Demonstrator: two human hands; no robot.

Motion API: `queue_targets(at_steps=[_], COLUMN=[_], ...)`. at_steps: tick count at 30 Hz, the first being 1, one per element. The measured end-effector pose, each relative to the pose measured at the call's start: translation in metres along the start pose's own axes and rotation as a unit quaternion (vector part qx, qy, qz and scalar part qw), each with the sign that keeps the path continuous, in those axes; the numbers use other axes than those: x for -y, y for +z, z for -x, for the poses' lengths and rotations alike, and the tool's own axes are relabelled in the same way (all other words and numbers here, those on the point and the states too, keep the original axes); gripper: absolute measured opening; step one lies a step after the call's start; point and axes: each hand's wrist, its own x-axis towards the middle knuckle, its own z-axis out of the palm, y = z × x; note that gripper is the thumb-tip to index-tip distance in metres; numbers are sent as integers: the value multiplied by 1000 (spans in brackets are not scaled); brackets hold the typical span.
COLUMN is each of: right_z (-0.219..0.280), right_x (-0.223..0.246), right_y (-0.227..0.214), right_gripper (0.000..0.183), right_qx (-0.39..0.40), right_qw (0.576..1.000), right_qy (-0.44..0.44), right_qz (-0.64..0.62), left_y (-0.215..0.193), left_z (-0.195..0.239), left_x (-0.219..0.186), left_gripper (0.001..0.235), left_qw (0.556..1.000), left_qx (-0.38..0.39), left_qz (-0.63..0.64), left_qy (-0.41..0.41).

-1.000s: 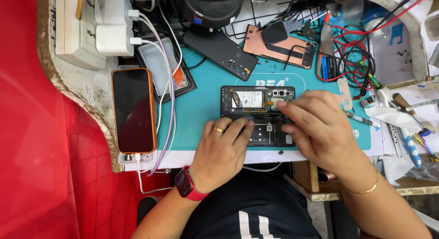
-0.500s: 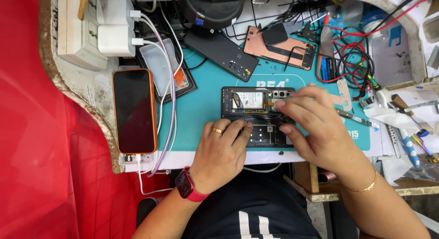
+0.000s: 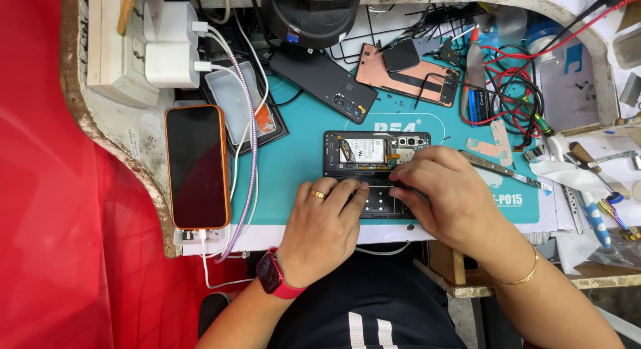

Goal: The person uses a small screwdriver to remove screws from the internal frame of a disassembled smartphone. They place the screws on the workbench and continue to unscrew additional fasteners from the device's chassis.

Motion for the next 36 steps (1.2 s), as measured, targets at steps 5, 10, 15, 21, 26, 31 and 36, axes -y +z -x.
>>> queue_targets(at_steps=[5, 10, 15, 21, 26, 31, 36], right_z=[7, -8, -11, -9, -3, 13, 17], right_x=[-12, -30, -37, -45, -17, 4, 7], right_y=[4, 5, 7, 12, 9, 18, 25], right_gripper=[18, 16, 12, 14, 14, 17, 20], right_qx=[-61, -209, -180, -217, -208, -137, -112], right_qw=[972, 959, 968, 961, 947, 928, 930], right_qy=[172, 111, 125, 89, 63, 68, 39], right_qz=[-146, -154, -121, -149, -238, -341, -349], left_y=[1, 1, 2, 8, 1, -4, -3], left_z=[1, 0, 0, 3, -1, -1, 1], left_x=[1, 1, 1, 4, 1, 0, 1], left_gripper=[34, 32, 32, 28, 24, 28, 16], left_qw=[1000, 1000, 1000, 998, 992, 988, 989], left_qx=[-6, -9, -14, -67, -104, -99, -109], left_qz=[2, 6, -3, 2, 36, 54, 61], left_qy=[2, 6, 5, 13, -53, -109, -80])
